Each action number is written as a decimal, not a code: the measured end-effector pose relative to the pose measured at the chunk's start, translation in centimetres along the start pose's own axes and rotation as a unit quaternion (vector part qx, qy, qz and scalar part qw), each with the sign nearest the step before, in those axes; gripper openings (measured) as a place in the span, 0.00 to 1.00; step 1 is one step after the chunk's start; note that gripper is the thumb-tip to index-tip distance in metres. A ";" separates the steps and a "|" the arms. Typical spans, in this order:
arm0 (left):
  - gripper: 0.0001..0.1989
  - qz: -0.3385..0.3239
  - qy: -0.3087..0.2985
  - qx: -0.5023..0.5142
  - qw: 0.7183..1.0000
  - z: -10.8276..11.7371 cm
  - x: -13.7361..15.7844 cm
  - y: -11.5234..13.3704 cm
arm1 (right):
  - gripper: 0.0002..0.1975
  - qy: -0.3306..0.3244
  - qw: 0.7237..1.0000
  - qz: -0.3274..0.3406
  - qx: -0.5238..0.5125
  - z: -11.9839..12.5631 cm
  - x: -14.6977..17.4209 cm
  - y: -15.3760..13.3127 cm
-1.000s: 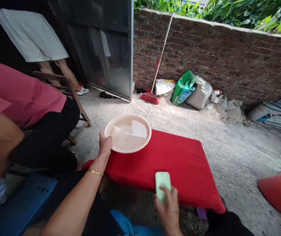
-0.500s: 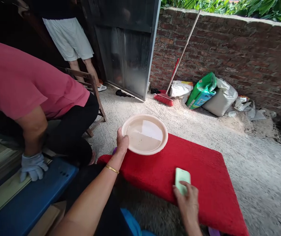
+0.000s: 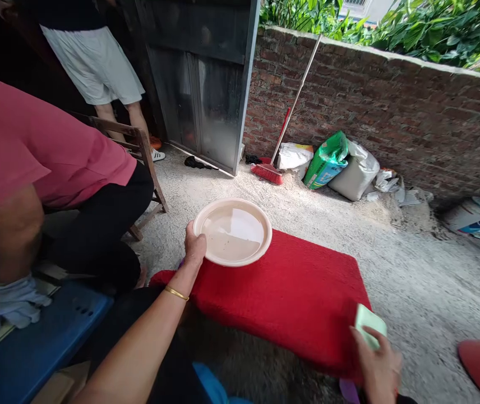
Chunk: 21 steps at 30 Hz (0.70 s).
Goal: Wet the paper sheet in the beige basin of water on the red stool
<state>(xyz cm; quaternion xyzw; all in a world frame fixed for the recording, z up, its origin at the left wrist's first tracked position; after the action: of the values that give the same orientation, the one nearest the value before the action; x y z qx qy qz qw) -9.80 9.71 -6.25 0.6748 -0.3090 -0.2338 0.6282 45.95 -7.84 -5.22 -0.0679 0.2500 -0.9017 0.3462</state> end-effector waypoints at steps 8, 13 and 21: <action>0.39 0.000 -0.004 0.011 1.000 0.1 -0.2 -0.6 | 0.24 -0.031 0.992 0.126 -0.007 -7.4 5.6 -7.2; 0.40 -0.008 -0.006 0.013 1.000 0.1 -0.5 -1.0 | 0.13 -0.231 0.893 0.366 -0.122 -14.0 20.1 -19.5; 0.39 -0.006 -0.006 0.015 1.000 0.1 -0.4 -1.1 | 0.17 -0.189 0.927 0.277 -0.169 -9.1 13.6 -16.4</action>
<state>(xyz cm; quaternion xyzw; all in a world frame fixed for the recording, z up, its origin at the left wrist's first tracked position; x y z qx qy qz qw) -10.02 9.98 -7.35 0.6848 -0.3121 -0.2373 0.6143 23.36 -2.76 -5.60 -0.2224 0.3373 -0.6848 0.6065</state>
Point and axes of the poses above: each hand's wrist, its own x-axis away from the middle knuckle, its own z-axis out of the back of the hand, y = z × x, the point moved 6 cm from there along -x, towards the middle knuckle, and after that the axes turned 11 degrees about x, right-handed, at the moved point
